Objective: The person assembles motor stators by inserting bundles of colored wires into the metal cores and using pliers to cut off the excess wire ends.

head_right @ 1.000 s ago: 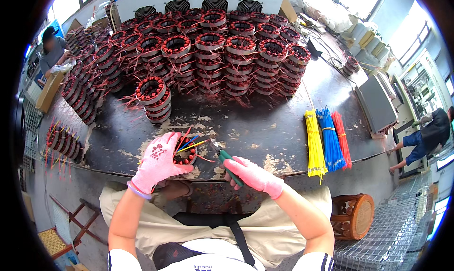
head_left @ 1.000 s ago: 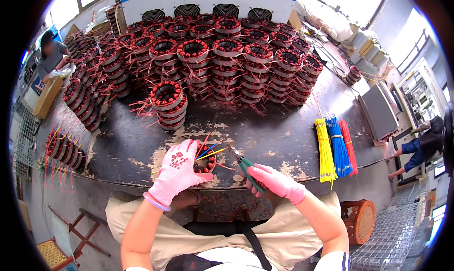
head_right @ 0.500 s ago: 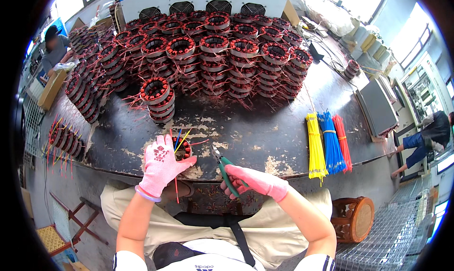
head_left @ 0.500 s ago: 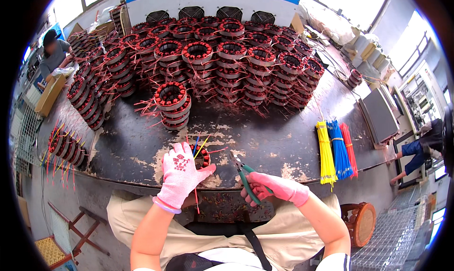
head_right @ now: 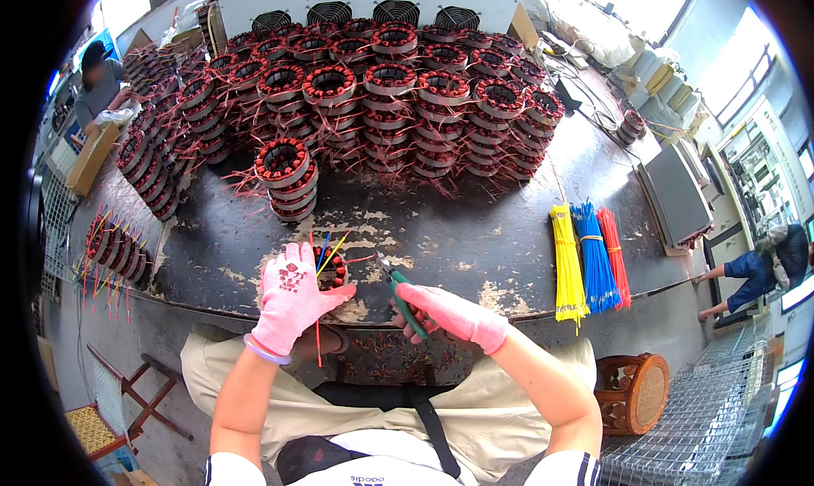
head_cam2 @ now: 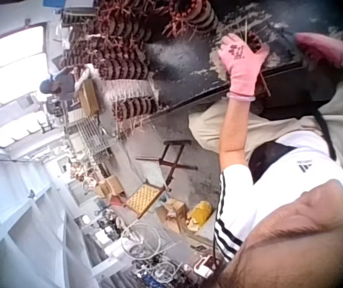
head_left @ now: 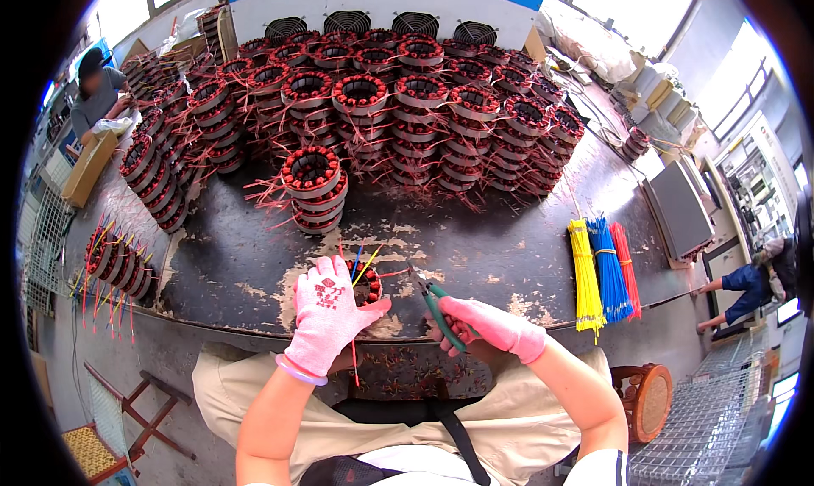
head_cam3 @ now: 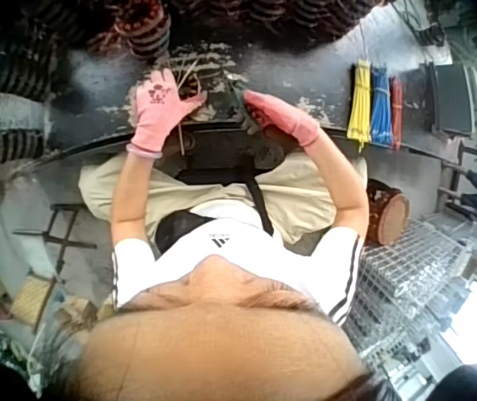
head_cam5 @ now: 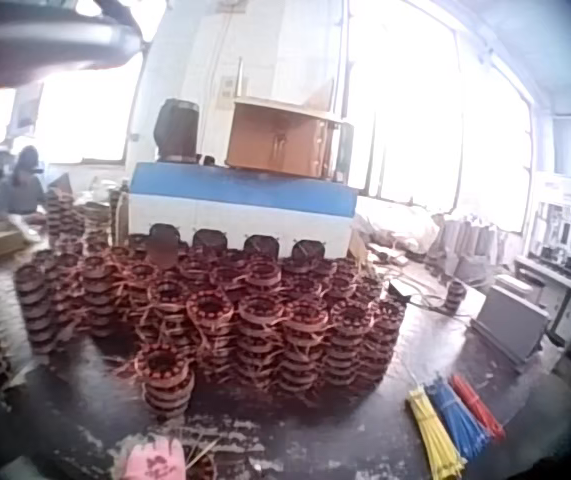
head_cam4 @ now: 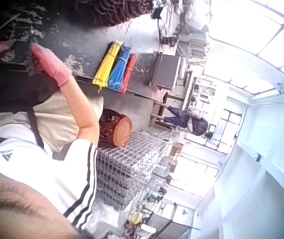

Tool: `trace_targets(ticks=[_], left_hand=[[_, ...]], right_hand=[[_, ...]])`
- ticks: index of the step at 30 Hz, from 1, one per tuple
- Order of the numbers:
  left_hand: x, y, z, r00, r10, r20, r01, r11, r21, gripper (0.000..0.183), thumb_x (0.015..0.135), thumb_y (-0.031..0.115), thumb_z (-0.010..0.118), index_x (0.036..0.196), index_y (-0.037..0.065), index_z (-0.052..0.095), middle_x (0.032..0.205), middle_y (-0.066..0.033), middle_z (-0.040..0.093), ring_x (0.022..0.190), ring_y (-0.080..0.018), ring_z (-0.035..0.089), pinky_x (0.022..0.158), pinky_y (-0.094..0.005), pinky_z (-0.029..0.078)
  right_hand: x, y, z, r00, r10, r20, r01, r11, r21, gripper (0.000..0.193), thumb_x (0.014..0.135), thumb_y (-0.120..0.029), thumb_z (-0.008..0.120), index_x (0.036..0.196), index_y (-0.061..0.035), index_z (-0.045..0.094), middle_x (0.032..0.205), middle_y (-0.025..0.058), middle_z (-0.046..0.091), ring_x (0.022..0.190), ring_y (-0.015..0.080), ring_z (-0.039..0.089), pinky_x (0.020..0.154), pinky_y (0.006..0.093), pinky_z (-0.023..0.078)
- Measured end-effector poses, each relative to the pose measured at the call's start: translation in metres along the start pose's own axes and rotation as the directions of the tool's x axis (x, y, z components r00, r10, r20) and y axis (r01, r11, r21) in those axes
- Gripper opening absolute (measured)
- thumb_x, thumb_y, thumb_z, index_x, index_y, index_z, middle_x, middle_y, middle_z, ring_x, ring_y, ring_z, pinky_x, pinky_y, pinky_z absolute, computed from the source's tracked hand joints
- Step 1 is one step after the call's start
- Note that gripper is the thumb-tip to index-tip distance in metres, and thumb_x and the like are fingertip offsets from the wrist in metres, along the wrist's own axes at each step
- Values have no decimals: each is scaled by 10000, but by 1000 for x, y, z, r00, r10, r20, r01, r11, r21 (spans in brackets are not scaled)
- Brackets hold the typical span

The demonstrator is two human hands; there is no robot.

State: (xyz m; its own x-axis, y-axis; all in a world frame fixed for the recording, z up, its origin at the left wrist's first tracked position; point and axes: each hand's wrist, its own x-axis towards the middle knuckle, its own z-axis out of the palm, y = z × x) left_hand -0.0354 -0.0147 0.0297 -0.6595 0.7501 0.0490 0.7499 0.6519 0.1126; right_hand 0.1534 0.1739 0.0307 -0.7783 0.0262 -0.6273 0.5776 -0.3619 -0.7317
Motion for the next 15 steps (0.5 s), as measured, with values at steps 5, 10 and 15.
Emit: trace_targets(ticks=[5, 10, 15], left_hand=[[1, 1, -2, 1000, -6, 19, 6, 1000, 1, 1022, 699, 722, 747, 1298, -76, 526, 1187, -201, 600, 1089, -332, 629, 942, -434, 481], [0, -3, 4, 1000, 0, -20, 0, 1000, 0, 1010, 702, 704, 753, 1303, -76, 525, 1181, -198, 595, 1084, -332, 625, 933, -440, 484], [-12, -41, -11, 997, 68, 31, -66, 996, -60, 997, 689, 649, 785, 1346, -52, 518, 1177, -195, 584, 1074, -352, 619, 931, -446, 484]], right_hand=[[3, 6, 8, 993, -81, -86, 69, 988, -141, 518, 1042, -494, 512, 1273, -34, 568, 904, 12, 621, 747, 96, 574, 646, 259, 497], [-4, 0, 14, 985, -72, -155, 56, 993, -106, 463, 1043, -444, 514, 1257, -36, 556, 948, 32, 627, 794, 98, 600, 686, 268, 515], [-23, -7, 1, 954, -213, -211, 113, 908, -404, 566, 1040, -401, 534, 1438, -3, 466, 1092, 104, 624, 958, 162, 612, 841, 322, 512]])
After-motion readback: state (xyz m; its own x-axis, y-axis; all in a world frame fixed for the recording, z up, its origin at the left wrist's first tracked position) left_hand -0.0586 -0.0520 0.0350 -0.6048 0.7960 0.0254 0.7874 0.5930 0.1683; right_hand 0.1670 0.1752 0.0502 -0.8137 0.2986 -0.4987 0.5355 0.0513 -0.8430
